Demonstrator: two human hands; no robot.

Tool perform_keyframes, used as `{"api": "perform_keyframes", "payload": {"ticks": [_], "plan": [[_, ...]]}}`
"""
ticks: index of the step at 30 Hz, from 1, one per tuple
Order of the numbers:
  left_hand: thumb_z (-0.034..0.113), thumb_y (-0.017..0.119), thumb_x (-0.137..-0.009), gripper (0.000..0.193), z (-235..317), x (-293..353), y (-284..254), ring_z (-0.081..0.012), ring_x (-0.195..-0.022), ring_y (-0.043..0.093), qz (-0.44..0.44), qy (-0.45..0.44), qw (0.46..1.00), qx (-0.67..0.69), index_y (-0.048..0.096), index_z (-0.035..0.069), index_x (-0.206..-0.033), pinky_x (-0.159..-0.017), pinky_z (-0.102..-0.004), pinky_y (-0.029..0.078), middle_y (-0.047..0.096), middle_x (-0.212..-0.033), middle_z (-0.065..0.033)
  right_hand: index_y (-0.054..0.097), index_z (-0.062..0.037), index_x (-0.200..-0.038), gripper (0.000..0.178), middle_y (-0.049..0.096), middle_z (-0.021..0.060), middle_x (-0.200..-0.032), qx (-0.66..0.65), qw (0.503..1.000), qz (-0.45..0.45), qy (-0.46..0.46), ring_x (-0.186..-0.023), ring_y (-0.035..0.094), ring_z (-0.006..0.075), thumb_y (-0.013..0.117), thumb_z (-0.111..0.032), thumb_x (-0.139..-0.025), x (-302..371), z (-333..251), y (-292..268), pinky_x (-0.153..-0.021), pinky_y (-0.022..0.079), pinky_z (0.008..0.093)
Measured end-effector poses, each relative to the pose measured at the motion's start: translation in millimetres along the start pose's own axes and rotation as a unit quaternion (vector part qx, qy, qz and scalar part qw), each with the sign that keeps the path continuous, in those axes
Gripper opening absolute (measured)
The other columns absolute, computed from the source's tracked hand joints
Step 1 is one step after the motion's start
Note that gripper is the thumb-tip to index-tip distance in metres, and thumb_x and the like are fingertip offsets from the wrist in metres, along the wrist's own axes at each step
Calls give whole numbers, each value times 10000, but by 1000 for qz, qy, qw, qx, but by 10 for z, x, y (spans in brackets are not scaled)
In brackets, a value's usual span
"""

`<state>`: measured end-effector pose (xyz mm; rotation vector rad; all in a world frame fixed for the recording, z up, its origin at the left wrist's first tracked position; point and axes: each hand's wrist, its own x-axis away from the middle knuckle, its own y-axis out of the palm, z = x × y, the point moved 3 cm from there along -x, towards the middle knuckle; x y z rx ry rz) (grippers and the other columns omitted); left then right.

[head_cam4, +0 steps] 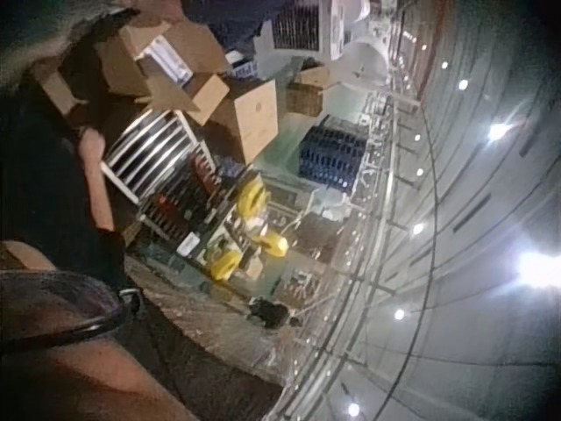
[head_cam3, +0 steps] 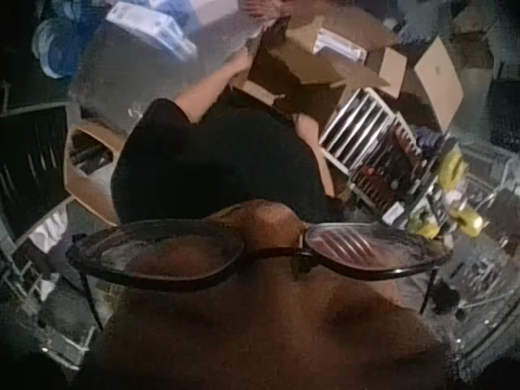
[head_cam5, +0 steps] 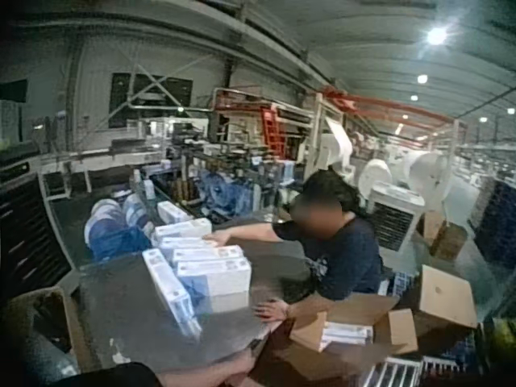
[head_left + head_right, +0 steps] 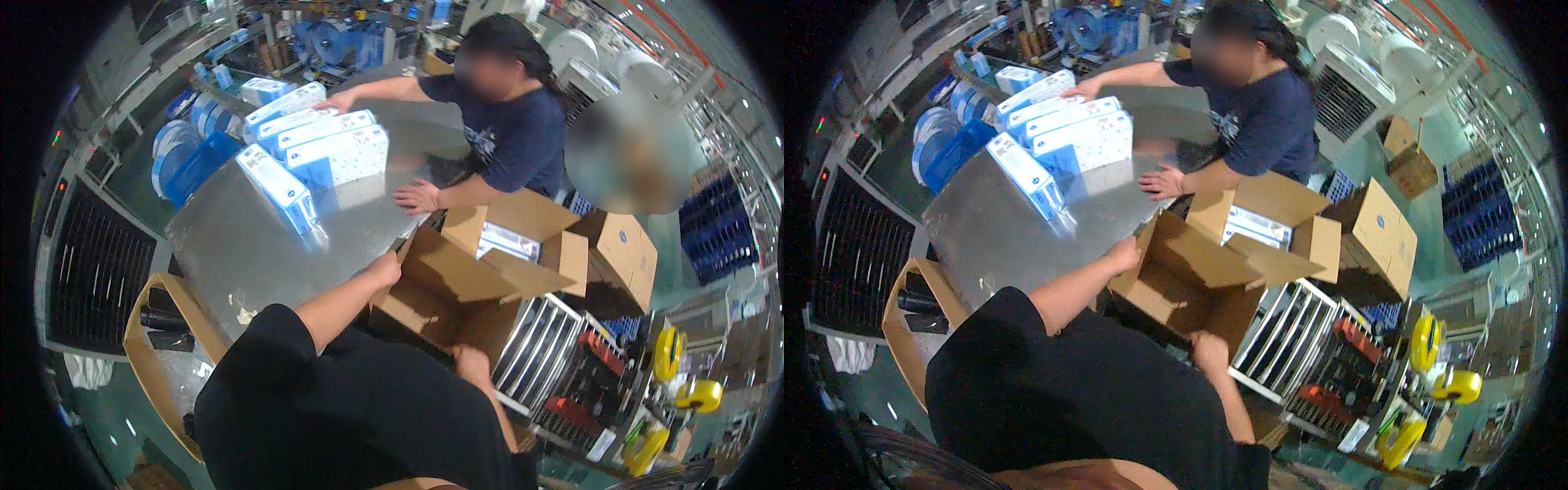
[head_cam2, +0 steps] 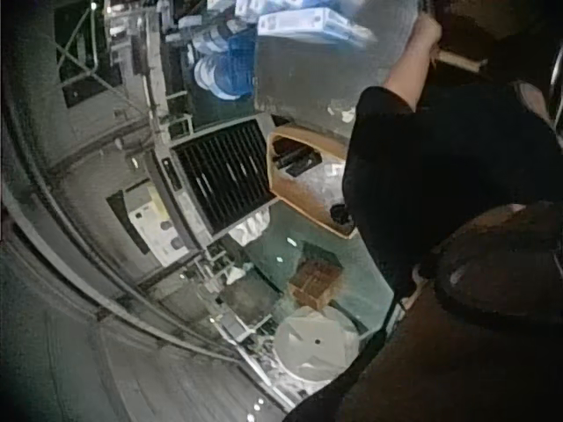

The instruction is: The person picks up boxes of items from a table and places them into larger cardboard boxes, then moves the cardboard boxes onto a conveyor belt.

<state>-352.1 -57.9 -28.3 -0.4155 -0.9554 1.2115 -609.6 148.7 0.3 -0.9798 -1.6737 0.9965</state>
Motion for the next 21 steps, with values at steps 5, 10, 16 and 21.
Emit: {"api": "perform_keyframes", "payload": {"ticks": [5, 10, 16, 21], "plan": [[320, 616, -871, 422, -498, -367, 61, -414, -1009, 599, 23, 44, 998, 30, 561, -19, -1116, -860, -487, 466, 632, -1043, -261, 583, -217, -1248, 395, 599, 76, -1265, -149, 986, -12, 72, -1033, 626, 281, 533, -366, -885, 492, -610, -3, -866, 491, 413], [439, 613, -865, 494, -500, -328, -192, -405, -1007, 598, -7, 18, 999, 38, 584, 19, -1125, -868, -470, 471, 638, -1066, -223, 586, -195, -1244, 379, 588, 78, -1286, -53, 989, 108, -84, -1047, 620, 281, 552, -308, -884, 361, -562, 269, -885, 483, 404], [450, 576, -887, 412, -482, 170, -2100, -335, -1097, 554, 222, 155, 962, -40, 640, 122, -1128, -925, -439, 443, 622, -1138, -132, 633, -34, -1101, 285, 639, 153, -1043, -281, 940, 191, -22, -996, 580, 326, 558, -152, -853, -48, -555, -201, -873, 457, 415], [667, 601, -758, 744, -1575, -544, -2877, -424, -1431, -10, 50, 7, 983, -177, 456, 307, -1393, -1051, -701, 197, 156, -1571, -38, 617, -27, -1136, 271, 616, 190, -1086, -352, 924, 149, 38, -1025, 577, 361, 544, -163, -913, -748, -687, -213, -885, 458, 413]]}}
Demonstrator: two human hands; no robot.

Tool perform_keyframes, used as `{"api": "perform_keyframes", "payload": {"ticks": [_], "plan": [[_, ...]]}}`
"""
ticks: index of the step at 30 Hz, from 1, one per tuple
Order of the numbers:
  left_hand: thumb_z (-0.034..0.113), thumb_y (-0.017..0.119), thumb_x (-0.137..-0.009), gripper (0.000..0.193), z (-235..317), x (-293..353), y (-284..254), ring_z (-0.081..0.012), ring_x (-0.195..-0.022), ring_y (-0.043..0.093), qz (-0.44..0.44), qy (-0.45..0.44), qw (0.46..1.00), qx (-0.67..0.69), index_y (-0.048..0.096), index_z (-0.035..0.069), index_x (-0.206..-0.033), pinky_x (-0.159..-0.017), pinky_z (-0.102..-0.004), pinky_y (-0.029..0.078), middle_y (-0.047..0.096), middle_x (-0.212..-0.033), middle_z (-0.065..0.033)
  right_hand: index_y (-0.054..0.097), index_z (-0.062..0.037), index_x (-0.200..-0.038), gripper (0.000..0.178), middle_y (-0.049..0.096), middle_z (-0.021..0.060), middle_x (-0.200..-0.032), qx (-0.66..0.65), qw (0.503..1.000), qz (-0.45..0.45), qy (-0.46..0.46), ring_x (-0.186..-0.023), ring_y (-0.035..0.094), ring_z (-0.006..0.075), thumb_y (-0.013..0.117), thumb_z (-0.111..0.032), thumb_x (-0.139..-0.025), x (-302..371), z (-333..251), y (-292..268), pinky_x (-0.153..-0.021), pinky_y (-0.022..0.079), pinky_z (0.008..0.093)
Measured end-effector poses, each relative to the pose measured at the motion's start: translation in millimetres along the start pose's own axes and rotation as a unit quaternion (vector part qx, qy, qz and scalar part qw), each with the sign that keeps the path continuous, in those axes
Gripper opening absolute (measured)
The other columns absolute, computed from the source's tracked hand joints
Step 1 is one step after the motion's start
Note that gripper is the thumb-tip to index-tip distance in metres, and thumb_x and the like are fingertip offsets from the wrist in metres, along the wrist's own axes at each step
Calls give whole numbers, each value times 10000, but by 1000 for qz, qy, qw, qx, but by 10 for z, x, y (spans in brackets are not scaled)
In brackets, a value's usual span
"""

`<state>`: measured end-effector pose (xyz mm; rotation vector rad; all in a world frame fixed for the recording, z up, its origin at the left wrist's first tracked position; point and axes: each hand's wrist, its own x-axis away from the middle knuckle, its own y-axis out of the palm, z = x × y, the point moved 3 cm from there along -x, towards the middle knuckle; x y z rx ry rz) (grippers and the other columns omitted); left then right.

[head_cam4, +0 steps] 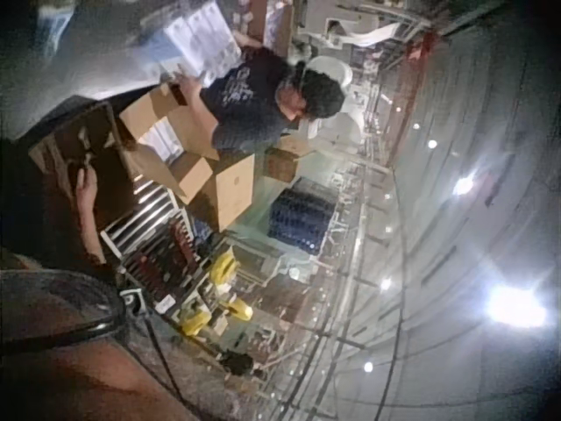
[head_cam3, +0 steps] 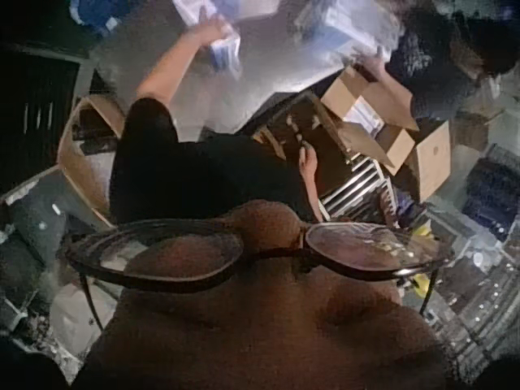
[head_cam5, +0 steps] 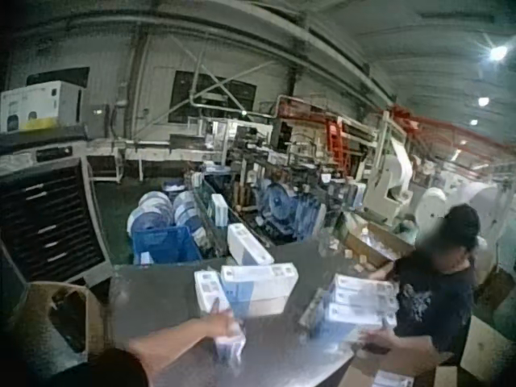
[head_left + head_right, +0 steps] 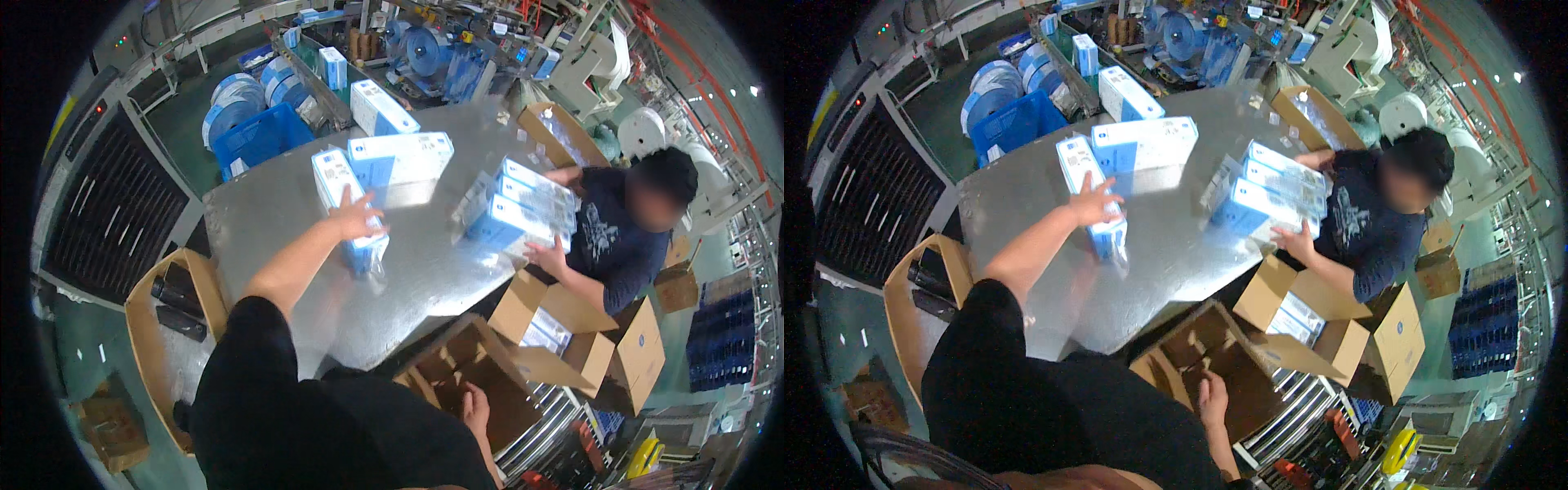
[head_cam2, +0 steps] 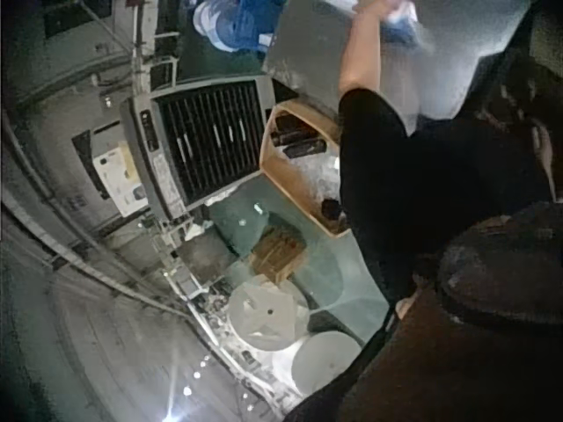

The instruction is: The person picks up boxes of items from a table and places them into larger cardboard boxes, then moves the cardboard boxes onto a conveyor belt.

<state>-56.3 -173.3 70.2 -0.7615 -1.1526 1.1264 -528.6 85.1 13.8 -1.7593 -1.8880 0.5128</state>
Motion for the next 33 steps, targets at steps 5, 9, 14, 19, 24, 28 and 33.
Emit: {"api": "perform_keyframes", "payload": {"ticks": [5, 9, 14, 19, 24, 28, 33], "plan": [[442, 842, -565, 1082, -99, 62, -232, -361, -1382, 218, -17, 240, 929, -280, 291, 246, -1475, -1072, -617, 222, 337, -1461, -82, 617, 0, -1151, 296, 622, 197, -1116, -9, 995, -58, 85, -1033, 593, 343, 538, -192, -941, 100, -272, 329, -900, 460, 401], [377, 812, -632, 934, 104, -476, -86, -249, -1157, 501, 35, 371, 890, -261, 365, 186, -1430, -996, -481, 321, 572, -1138, -49, 603, 24, -1179, 370, 614, 210, -1144, 68, 957, -99, 265, -1044, 595, 330, 527, -266, -962, 47, -685, 405, -909, 460, 408], [496, 762, -683, 872, 639, -1313, -402, -350, -1110, 538, 65, 339, 938, 23, 416, 141, -1401, -981, -477, 362, 559, -1206, -190, 625, 20, -1136, 420, 610, 230, -1094, 120, 972, -96, 177, -1012, 604, 329, 547, -349, -952, -221, -938, 452, -885, 473, 405], [600, 764, -613, 998, 45, -2415, -1091, -402, -1317, 355, 192, 205, 960, 6, 409, 120, -1413, -1093, -478, 280, 398, -1393, -274, 645, 24, -1078, 368, 626, 220, -1002, 123, 963, -40, 238, -974, 608, 335, 613, -305, -916, -51, -799, 332, -842, 480, 396], [676, 798, -475, 1223, -322, -2718, -1123, -374, -1252, 448, 49, 112, 992, -21, 367, 7, -1404, -1031, -435, 362, 465, -1331, -276, 656, 13, -1027, 268, 646, 198, -922, 95, 964, 35, 245, -914, 633, 333, 626, -223, -902, 66, -557, 217, -789, 494, 415], [631, 818, -493, 1175, -240, -2591, -850, -343, -1129, 570, -45, 115, 989, 79, 366, -3, -1374, -928, -395, 455, 574, -1218, -248, 641, -3, -918, 102, 655, 162, -925, 131, 990, 57, -11, -842, 651, 311, 656, -86, -859, -884, -1253, 277, -745, 518, 352], [610, 812, -529, 1143, 8, -1648, -517, -363, -1069, 610, -36, 97, 985, 136, 338, -23, -1354, -891, -397, 486, 589, -1206, -242, 249, 22, -1440, 659, 393, 194, -1420, -292, 953, -12, 86, -1246, 465, 292, 603, -210, -935, -2258, -1361, 1039, -981, 427, 356]]}}
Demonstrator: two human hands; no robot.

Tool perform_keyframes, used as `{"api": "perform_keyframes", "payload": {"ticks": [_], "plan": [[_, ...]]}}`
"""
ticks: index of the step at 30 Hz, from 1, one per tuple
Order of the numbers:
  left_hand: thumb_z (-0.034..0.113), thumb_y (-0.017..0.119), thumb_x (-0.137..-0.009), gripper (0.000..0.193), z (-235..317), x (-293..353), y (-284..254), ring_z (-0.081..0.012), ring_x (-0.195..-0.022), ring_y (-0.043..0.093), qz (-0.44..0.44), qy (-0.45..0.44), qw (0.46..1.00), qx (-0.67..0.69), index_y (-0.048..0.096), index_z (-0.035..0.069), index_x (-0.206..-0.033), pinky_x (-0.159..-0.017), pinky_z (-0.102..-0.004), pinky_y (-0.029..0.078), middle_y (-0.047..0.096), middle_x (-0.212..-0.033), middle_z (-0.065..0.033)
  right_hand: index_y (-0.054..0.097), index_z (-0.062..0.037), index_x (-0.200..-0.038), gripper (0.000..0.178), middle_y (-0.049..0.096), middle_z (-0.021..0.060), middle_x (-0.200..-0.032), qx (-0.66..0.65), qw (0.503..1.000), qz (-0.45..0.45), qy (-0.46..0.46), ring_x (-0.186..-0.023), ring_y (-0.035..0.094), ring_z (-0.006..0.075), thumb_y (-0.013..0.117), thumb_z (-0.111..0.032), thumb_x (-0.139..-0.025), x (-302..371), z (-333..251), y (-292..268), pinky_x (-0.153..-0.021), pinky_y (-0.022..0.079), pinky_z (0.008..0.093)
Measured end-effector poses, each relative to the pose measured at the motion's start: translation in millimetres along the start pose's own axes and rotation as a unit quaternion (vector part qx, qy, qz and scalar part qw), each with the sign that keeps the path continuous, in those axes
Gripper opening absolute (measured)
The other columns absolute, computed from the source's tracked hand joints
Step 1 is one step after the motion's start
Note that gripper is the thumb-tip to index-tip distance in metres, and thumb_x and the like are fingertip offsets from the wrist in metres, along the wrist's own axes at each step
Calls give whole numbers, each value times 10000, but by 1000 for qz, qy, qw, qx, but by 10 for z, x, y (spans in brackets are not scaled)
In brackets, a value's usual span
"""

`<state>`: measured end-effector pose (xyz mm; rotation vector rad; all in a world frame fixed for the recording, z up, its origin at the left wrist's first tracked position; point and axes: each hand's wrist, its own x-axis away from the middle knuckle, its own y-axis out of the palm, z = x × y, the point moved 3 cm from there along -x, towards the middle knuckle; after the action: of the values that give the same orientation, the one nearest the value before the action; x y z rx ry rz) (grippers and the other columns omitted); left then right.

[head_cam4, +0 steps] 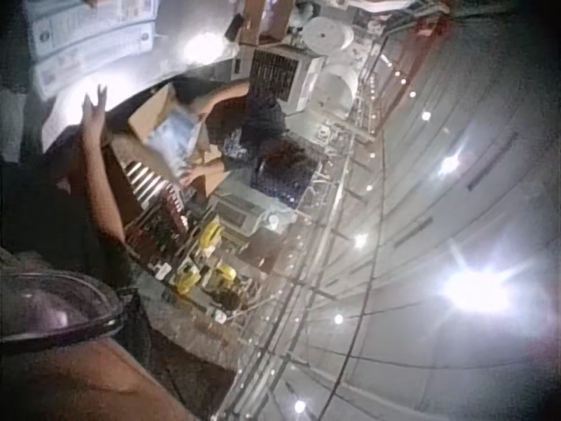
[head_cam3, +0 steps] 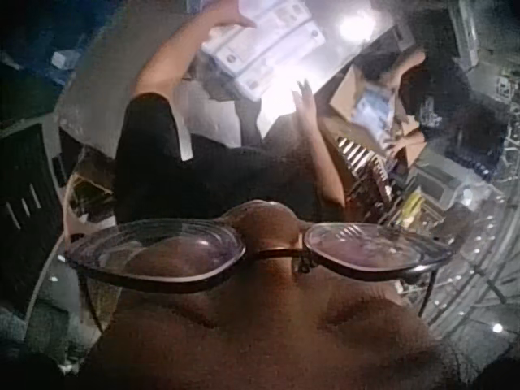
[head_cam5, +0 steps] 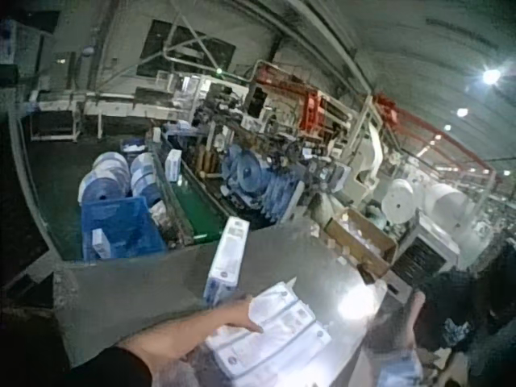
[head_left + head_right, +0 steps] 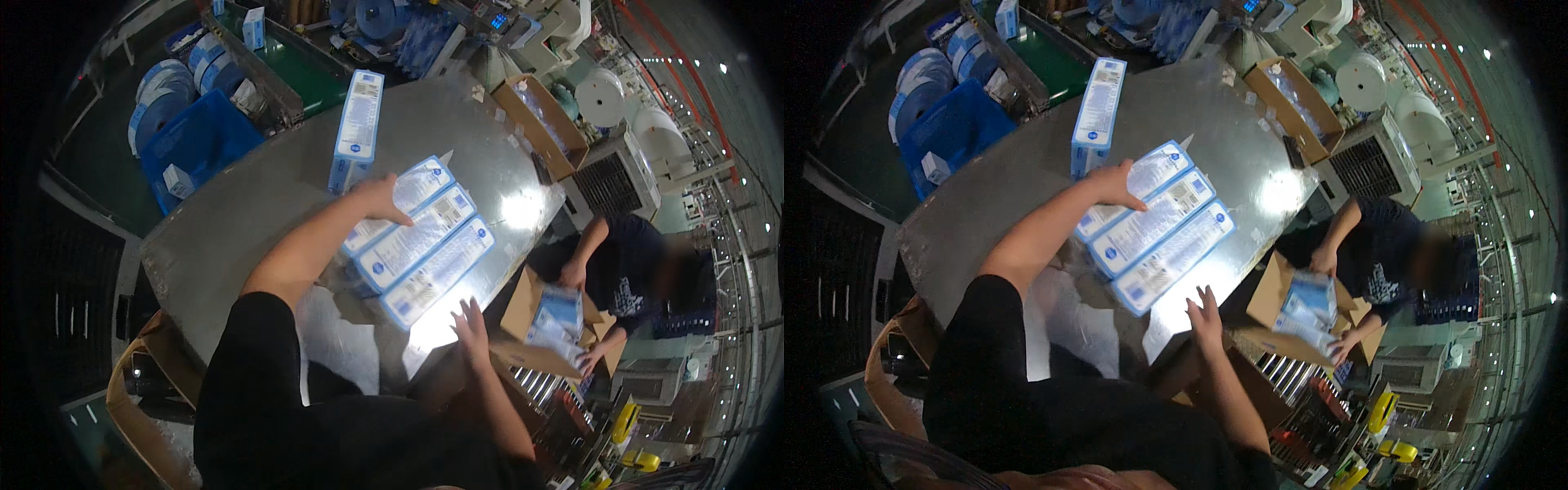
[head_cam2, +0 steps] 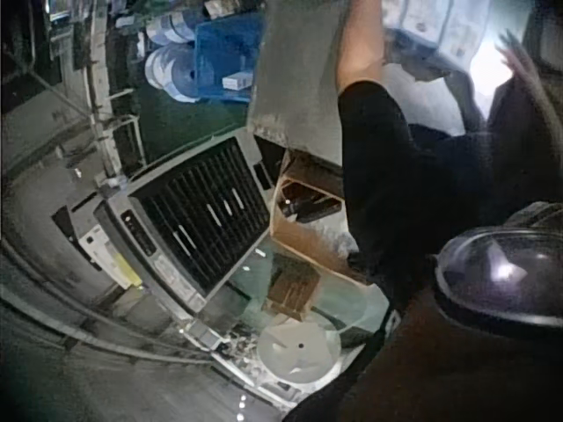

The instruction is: The person picks up boxes of items from a table and places them into larger cardboard boxes, then moves the cardboard boxes onto a conveyor belt.

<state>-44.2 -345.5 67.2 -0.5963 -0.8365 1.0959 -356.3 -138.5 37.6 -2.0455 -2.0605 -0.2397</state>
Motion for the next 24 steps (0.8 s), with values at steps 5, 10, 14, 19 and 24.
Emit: {"api": "perform_keyframes", "payload": {"ticks": [5, 10, 14, 19, 24], "plan": [[603, 799, -574, 1101, -43, 1111, 689, -388, -1070, 604, 26, -61, 996, 55, 347, -33, -1350, -913, -400, 481, 588, -1190, -256, 253, 20, -1381, 762, 505, 212, -1268, 95, 994, -36, 36, -1134, 541, 280, 715, -272, -849, -17, 329, 163, -936, 460, 373], [503, 698, -784, 736, -544, 2668, 915, -268, -996, 635, -203, -196, 897, 340, 523, -53, -1234, -844, -401, 512, 631, -1115, -204, 314, -8, -1371, 694, 554, 202, -1233, 37, 929, -295, 221, -1153, 560, 295, 718, -197, -838, 863, -3, 295, -972, 469, 453], [478, 631, -847, 633, -753, 2946, 1386, -247, -982, 629, -123, -196, 804, 548, 547, -5, -1246, -843, -404, 503, 643, -1099, -167, 268, -61, -1392, 878, 568, 229, -1198, -119, 862, -368, 327, -1121, 582, 368, 761, -420, -759, 697, 449, 450, -810, 552, 568], [490, 629, -827, 677, -731, 3088, 1308, -293, -1125, 558, -64, -286, 807, 513, 518, 26, -1307, -961, -463, 422, 589, -1218, -192, 130, -47, -1414, 954, 529, 241, -1242, -82, 871, -380, 301, -1123, 583, 355, 758, -340, -758, 645, 253, 488, -766, 581, 513], [343, 688, -780, 624, -269, 3189, 1006, -255, -1146, 554, -19, -22, 877, 479, 523, 15, -1284, -961, -431, 438, 600, -1195, -177, 173, -7, -1385, 916, 542, 208, -1229, -69, 916, -385, 93, -1147, 562, 329, 780, -125, -709, 689, 80, 141, -922, 515, 476]]}}
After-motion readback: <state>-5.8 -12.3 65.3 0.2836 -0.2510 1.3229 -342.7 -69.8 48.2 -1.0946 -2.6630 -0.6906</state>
